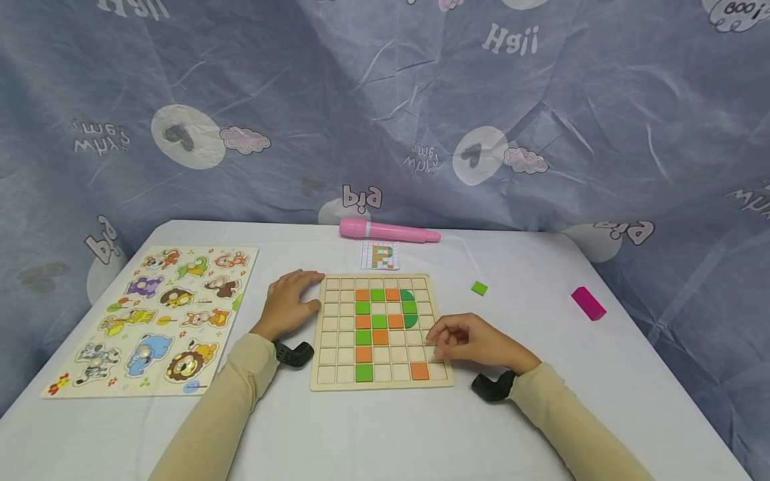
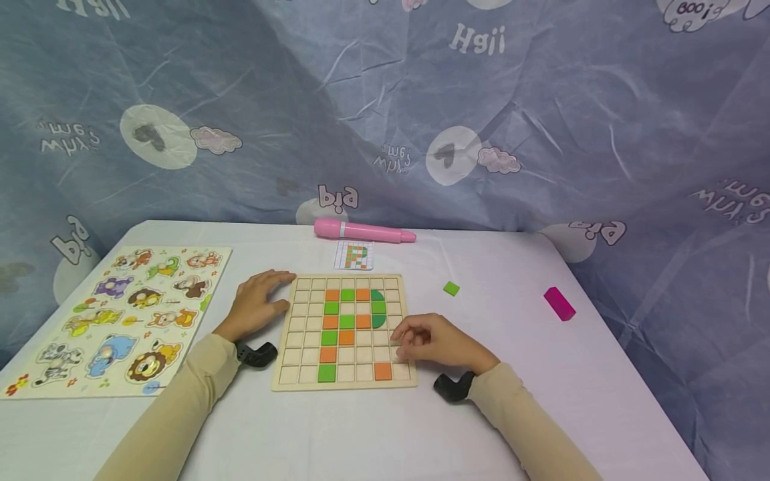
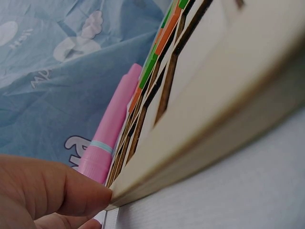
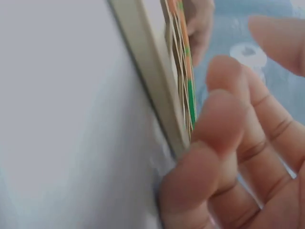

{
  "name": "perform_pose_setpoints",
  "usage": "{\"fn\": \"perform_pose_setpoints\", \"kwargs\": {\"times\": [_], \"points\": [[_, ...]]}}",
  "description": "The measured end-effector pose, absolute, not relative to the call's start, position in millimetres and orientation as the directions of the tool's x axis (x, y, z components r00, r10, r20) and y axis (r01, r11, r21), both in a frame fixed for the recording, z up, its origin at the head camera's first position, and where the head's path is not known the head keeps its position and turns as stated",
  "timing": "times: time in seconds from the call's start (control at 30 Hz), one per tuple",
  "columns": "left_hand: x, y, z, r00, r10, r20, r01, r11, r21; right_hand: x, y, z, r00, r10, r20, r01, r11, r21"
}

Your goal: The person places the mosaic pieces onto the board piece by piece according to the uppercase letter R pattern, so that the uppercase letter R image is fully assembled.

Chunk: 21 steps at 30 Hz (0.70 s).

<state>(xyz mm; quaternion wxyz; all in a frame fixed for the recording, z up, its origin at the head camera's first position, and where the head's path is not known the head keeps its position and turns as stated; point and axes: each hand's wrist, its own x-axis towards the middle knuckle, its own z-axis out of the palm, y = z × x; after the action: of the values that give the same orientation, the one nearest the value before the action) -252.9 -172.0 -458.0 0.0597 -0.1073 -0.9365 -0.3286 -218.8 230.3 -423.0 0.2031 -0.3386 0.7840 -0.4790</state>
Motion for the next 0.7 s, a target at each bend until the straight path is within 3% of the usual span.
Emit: {"fn": "perform_pose_setpoints", "kwargs": {"times": [0.37, 0.7], "points": [[-250.4, -171.5, -456.8, -0.97, 0.161, 0.181, 0.239, 0.761, 0.603, -244.2, 270.5, -425.4, -0.87, -0.493, 0.016, -0.219, 0.356, -0.909], [-251.9, -171.5, -457.8, -0.969, 0.162, 0.188, 0.244, 0.762, 0.6, -264.6, 314.3, -427.4, -0.951, -0.308, 0.015, -0.112, 0.299, -0.948]]}}
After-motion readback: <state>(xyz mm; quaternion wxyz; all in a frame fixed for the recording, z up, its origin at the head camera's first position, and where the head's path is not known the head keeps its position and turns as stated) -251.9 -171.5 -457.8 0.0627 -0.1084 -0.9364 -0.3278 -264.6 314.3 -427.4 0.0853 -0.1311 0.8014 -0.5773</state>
